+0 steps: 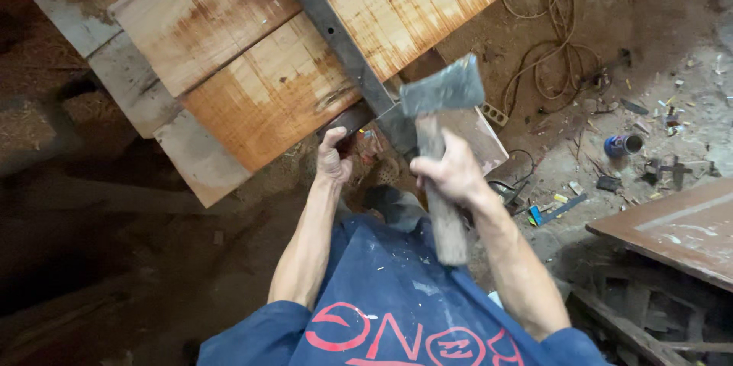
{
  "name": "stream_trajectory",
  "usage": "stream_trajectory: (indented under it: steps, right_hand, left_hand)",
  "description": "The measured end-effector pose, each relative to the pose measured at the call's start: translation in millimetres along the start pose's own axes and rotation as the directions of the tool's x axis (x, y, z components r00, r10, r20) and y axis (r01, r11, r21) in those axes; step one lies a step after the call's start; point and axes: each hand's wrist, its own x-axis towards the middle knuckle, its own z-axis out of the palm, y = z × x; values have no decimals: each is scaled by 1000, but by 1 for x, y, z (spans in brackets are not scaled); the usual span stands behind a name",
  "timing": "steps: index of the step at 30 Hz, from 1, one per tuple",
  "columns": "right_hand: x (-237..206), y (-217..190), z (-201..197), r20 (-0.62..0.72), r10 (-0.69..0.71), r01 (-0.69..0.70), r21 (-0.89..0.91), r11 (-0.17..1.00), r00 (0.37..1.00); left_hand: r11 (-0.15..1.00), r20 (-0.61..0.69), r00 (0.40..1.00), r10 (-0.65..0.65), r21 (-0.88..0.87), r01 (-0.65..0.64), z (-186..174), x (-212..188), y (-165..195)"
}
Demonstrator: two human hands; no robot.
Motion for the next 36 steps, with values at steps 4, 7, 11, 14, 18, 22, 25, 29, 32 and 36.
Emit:
stream_trajectory:
  steps: [4,7,11,14,18,22,25,29,32,36]
  right_hand:
    - [65,-19,-16,-86,-283,248,-288,925,955]
    - [127,-42,-28,-73,-248,191,-445,875,966]
    - [186,-73,-17,-19,-256,210,-521,828,966]
    - [179,-67,5,-158,-609,310,-747,589,777]
    - [123,-22,37,-410,-506,243,-543,804,759]
    - [84,2,56,-519,-216,78,-274,959,827]
    - [65,-2,63,-463,-245,90,-332,939,852]
    - [51,-5,52,-233,-103,-7,-428,904,967]
    - [52,-1,34,-46,124,-131,-448,884,991]
    - [54,4,26,-1,156,-139,-451,882,988]
  left_hand:
    - [995,145,984,-99,4,100,0,-1,8]
    - [994,187,976,-113,17,112,-5,1,12]
    - [987,166,980,-106,140,83,-10,5,13]
    - [988,15,996,-82,129,80,-8,7,16]
    - [976,54,987,-149,169,138,-7,7,18]
    - [978,62,983,-171,131,161,-11,7,16]
    - [984,-15,995,-98,150,99,-16,7,8]
    - [983,-93,996,11,184,6,-20,4,0]
    - [991,-74,997,4,136,6,-17,5,0]
    - [991,-95,995,-36,125,48,-10,7,4]
